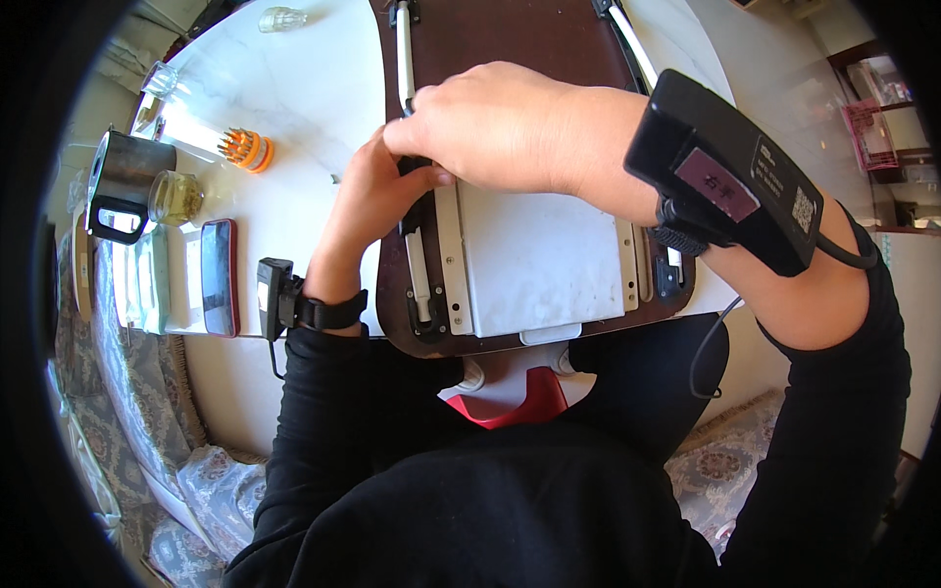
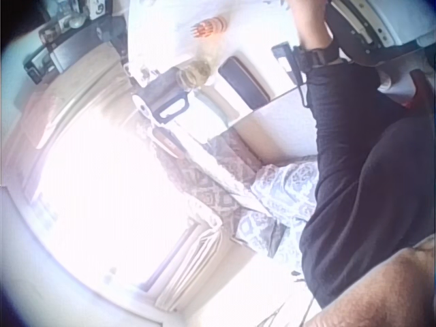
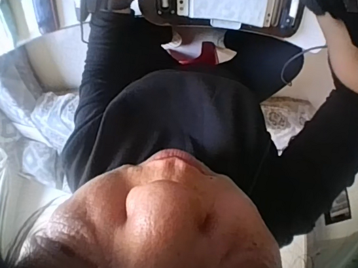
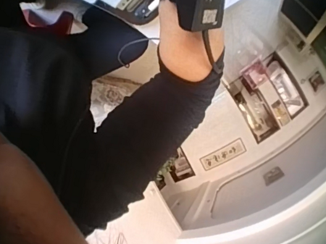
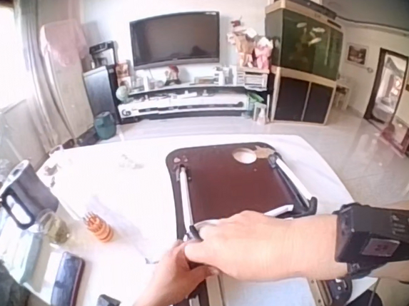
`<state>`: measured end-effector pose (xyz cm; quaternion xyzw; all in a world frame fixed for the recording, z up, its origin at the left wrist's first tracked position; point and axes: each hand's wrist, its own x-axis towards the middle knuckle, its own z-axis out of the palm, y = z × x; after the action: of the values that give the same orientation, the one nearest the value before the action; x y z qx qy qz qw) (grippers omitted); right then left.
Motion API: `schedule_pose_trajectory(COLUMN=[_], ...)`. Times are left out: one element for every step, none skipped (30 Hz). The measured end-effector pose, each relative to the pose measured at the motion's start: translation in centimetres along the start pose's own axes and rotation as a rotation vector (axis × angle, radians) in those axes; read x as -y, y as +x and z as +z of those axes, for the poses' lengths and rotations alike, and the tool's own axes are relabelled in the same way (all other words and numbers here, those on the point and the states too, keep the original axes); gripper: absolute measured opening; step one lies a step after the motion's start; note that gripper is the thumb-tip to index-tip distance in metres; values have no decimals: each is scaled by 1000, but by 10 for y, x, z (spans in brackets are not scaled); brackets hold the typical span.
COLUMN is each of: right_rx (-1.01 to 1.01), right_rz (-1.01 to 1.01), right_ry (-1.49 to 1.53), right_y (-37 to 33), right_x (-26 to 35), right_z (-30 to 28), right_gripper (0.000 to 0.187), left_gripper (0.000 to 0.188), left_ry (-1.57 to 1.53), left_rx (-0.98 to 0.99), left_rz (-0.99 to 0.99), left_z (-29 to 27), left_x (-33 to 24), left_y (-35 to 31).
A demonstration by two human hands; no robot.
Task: The person assembles a small folding table by attaching metal legs to a white tabletop using a screwdriver. They insert screws into pre-drilled holes and tighten them to secure the legs in place.
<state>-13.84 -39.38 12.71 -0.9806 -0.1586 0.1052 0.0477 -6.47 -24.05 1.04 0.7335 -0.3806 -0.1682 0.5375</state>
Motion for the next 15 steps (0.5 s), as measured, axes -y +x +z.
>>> schedule_pose_trajectory(right_rx=[-21, -75, -88, -47, -54, -9, -18, -16, -68, -132, -192, -261, -318, -402, -438], right_rz=[-57, -81, -74, -22, -43, -19, -34, 19, 29, 29, 46, 54, 77, 63, 75], right_ry=[-51, 14, 67, 114, 88, 57, 37, 8, -11, -33, 20, 72, 120, 155, 226], right_y=[-1, -1, -2, -3, -5, -8, -10, -13, -17, -21, -28, -37, -46, -52, -61], right_x=[0, 1, 0, 0, -2, -4, -7, -10, -13, -17, -20, -22, -24, -24, -24], right_z=[1, 3, 4, 5, 5, 4, 4, 3, 2, 2, 1, 2, 3, 6, 8], right_gripper=[7, 7, 7, 7, 7, 9, 10, 10, 10, 10, 10, 11, 12, 11, 11], left_gripper=[17, 18, 19, 20, 20, 21, 21, 22, 24, 25, 25, 25, 25, 22, 19], left_ry=[-35, -27, -10, 21, 68, 129, 190, 231, 272, 318, 396, 476, 557, 569, 568], left_rx=[7, 19, 25, 41, 26, 21, 17, 4, -11, -39, -14, 1, 19, 23, 15], left_rz=[-7, 3, -6, -54, -14, -15, -15, 28, 71, 131, 154, 191, 224, 223, 217], left_z=[-1, -2, -2, -3, -4, -5, -5, -6, -7, -8, -7, -5, -2, 2, 5], left_x=[0, -1, -1, -1, 0, 0, 0, 0, 0, 1, 1, 1, 1, 2, 2], left_y=[0, -1, 0, 0, 0, -1, -2, -2, -3, -4, -6, -9, -11, -13, -14])
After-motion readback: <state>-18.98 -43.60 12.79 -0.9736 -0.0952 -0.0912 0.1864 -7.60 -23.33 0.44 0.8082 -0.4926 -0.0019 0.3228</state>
